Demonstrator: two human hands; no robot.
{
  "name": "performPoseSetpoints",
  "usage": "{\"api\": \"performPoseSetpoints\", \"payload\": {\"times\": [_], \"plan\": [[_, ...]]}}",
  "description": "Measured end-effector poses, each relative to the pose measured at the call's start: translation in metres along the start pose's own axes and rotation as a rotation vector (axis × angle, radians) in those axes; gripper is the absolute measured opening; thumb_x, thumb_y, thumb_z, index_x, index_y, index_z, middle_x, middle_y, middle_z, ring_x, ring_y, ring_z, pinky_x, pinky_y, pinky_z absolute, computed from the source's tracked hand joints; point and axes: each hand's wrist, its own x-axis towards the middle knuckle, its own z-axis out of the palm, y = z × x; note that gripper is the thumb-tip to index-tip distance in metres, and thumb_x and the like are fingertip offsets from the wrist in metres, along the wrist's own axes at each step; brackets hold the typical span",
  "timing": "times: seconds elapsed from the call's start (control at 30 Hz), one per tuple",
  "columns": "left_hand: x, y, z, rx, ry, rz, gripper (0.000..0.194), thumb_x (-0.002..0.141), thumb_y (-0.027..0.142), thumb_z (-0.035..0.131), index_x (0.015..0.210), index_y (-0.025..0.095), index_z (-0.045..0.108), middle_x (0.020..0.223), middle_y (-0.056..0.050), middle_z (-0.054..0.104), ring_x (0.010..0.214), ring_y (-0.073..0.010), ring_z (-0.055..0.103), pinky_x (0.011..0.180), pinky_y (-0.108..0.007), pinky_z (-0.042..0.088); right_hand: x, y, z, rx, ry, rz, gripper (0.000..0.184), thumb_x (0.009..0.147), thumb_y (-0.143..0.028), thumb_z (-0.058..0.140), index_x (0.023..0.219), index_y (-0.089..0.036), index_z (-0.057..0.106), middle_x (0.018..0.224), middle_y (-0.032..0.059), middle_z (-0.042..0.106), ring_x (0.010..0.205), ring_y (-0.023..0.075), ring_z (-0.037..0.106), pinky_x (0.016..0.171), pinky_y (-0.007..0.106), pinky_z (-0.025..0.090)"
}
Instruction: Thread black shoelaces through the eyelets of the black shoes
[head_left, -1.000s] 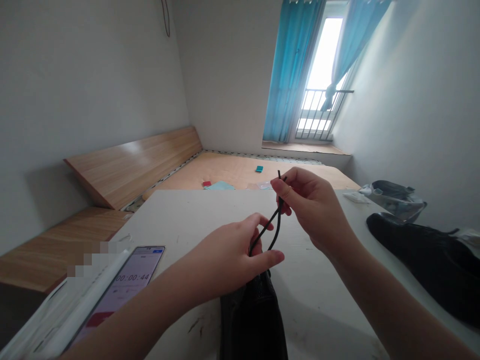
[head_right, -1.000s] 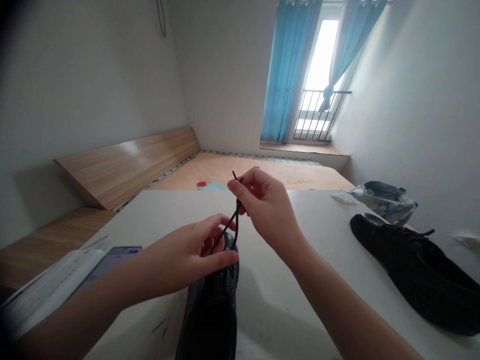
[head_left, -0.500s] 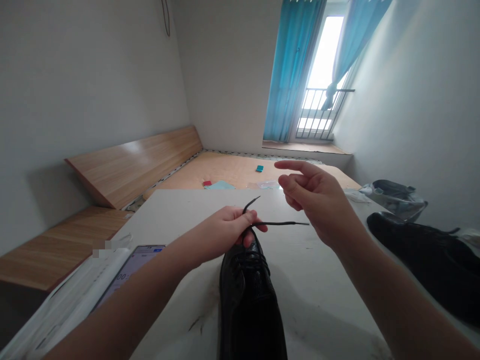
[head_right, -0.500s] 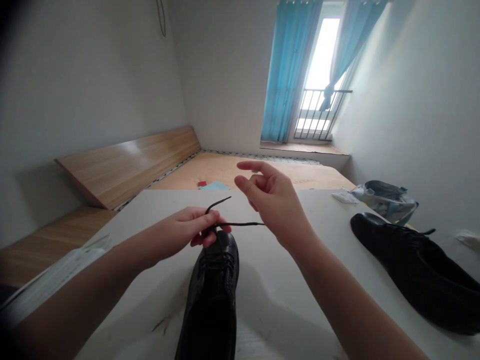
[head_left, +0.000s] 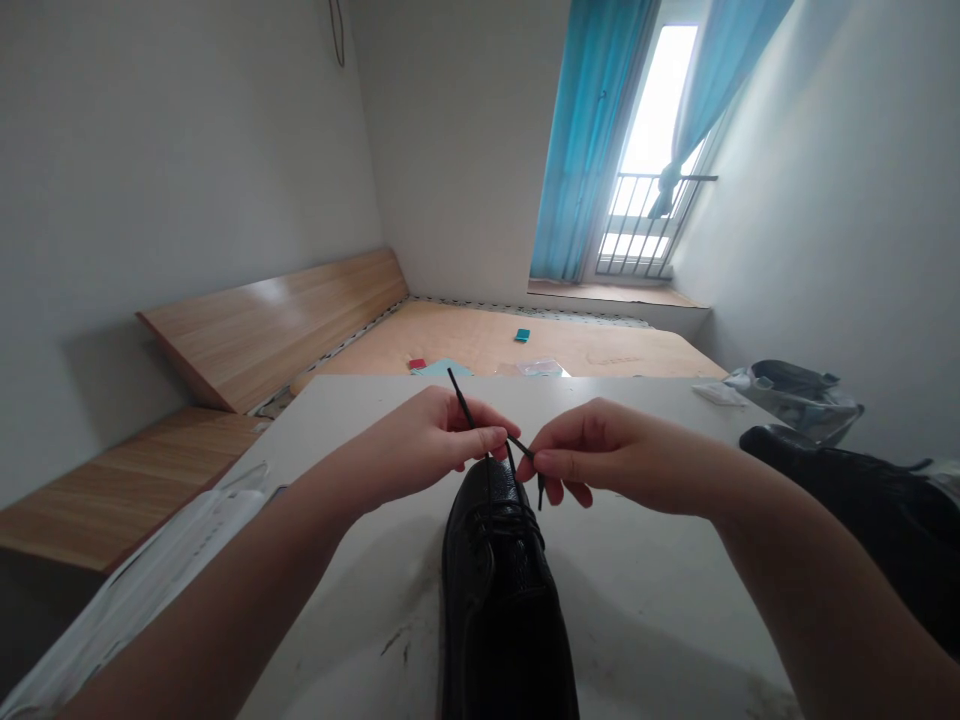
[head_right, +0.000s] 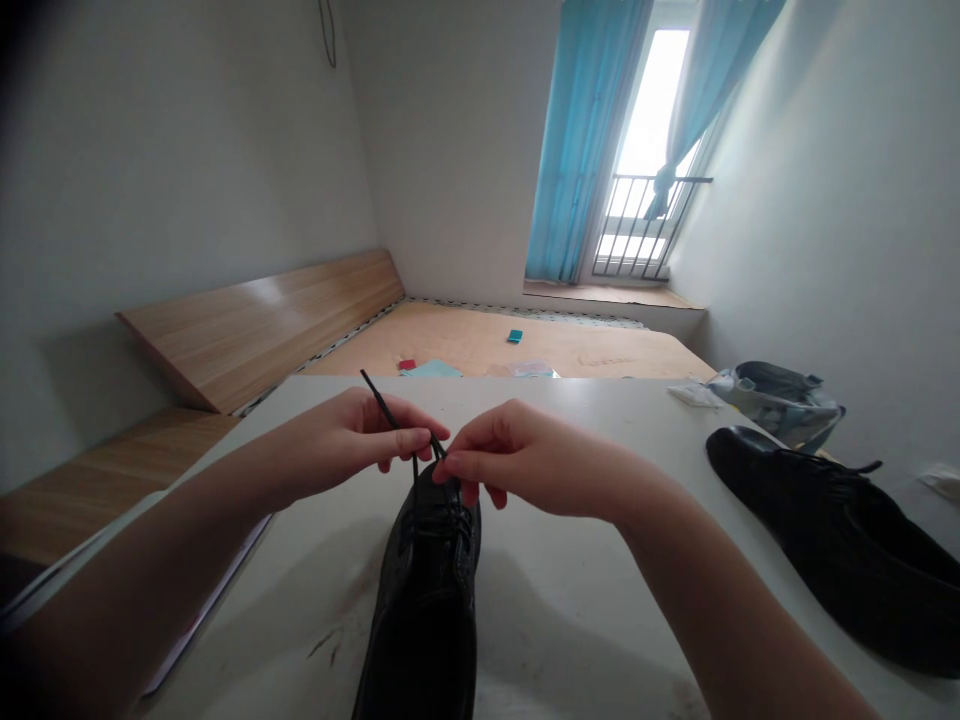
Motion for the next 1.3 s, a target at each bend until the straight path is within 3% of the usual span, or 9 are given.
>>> {"api": "performPoseSetpoints", "payload": {"times": [0.07,0.2,0.33,0.43,0.67,0.9,1.0,1.13,1.3], "plan": [[0.000,-0.001,0.000,0.014,0.012,0.014,0.029,0.085,0.039,0.057,0.099,0.019,0.071,0.085,-0.003,0.070,0.077,-0.0173,0.058,0.060,-0.026,0.040,0.002,0.002,0.004,0.017,-0.072,-0.003,0.028,0.087,-0.037,0.051,0.075,-0.016,0.066,0.072,0.0034,0.065,0.061,0.0119,0.054,0.057,0.026,0.043],[-0.003,0.006,0.004,0.061,0.038,0.076,0.019,0.082,0.032,0.060,0.090,0.020,0.073,0.080,0.000,0.071,0.075,-0.0156,0.060,0.061,-0.024,0.042,0.012,0.013,0.016,-0.056,-0.006,0.104,0.029,0.081,-0.040,0.058,0.064,-0.017,0.056,0.057,-0.0003,0.058,0.053,0.0112,0.051,0.049,0.024,0.037],[-0.012,0.019,0.011,0.297,0.132,0.200,0.014,0.081,0.021,0.059,0.085,0.023,0.072,0.075,0.004,0.067,0.067,-0.0113,0.056,0.058,-0.022,0.039,0.020,0.019,0.022,-0.143,0.129,0.084,0.024,0.081,-0.040,0.058,0.075,-0.017,0.057,0.059,-0.0032,0.050,0.054,0.0103,0.044,0.047,0.023,0.032],[-0.016,0.024,0.013,0.477,0.146,0.336,0.017,0.080,0.012,0.056,0.085,0.020,0.070,0.077,0.003,0.065,0.069,-0.0109,0.054,0.060,-0.022,0.038,0.021,0.018,0.021,-0.154,0.081,0.033,0.024,0.086,-0.032,0.049,0.070,-0.017,0.055,0.059,-0.0034,0.046,0.055,0.0099,0.040,0.051,0.024,0.033],[-0.017,0.023,0.005,0.634,0.143,0.506,0.017,0.085,0.011,0.055,0.092,0.020,0.068,0.083,0.003,0.068,0.072,-0.0111,0.059,0.064,-0.022,0.040,0.018,0.017,0.002,0.231,-0.120,-0.104,0.012,0.085,-0.027,0.059,0.086,-0.015,0.061,0.074,-0.0009,0.058,0.065,0.0094,0.048,0.056,0.022,0.037],[-0.021,0.024,0.010,1.016,0.329,0.674,0.017,0.090,0.016,0.053,0.095,0.015,0.070,0.081,-0.002,0.071,0.071,-0.0182,0.064,0.061,-0.028,0.042,0.021,0.023,-0.006,0.361,-0.066,-0.120,0.026,0.086,-0.035,0.060,0.075,-0.012,0.066,0.076,0.0048,0.067,0.058,0.0079,0.051,0.050,0.020,0.035],[-0.022,0.028,0.011,1.063,0.347,0.618,0.018,0.090,0.018,0.054,0.097,0.016,0.070,0.080,-0.002,0.071,0.073,-0.0196,0.064,0.062,-0.029,0.042,0.017,0.014,-0.004,0.205,0.035,-0.109,0.031,0.087,-0.041,0.057,0.078,-0.014,0.068,0.074,0.0041,0.067,0.059,0.0095,0.053,0.050,0.021,0.035],[-0.032,0.030,0.002,0.952,0.271,0.373,0.017,0.087,0.024,0.057,0.099,0.025,0.069,0.085,0.002,0.072,0.078,-0.0188,0.064,0.066,-0.029,0.043,-0.006,0.007,0.003,-0.257,0.248,-0.014,0.028,0.089,-0.039,0.052,0.077,-0.019,0.068,0.078,0.0022,0.068,0.066,0.0128,0.055,0.057,0.024,0.039],[-0.061,0.017,-0.007,0.874,0.203,0.111,0.019,0.083,0.026,0.056,0.092,0.030,0.072,0.077,0.002,0.072,0.068,-0.0195,0.065,0.058,-0.028,0.041,-0.050,0.037,0.010,-0.482,0.206,0.183,0.034,0.092,-0.046,0.042,0.082,-0.024,0.066,0.077,0.0008,0.067,0.060,0.0138,0.052,0.054,0.026,0.038]]}}
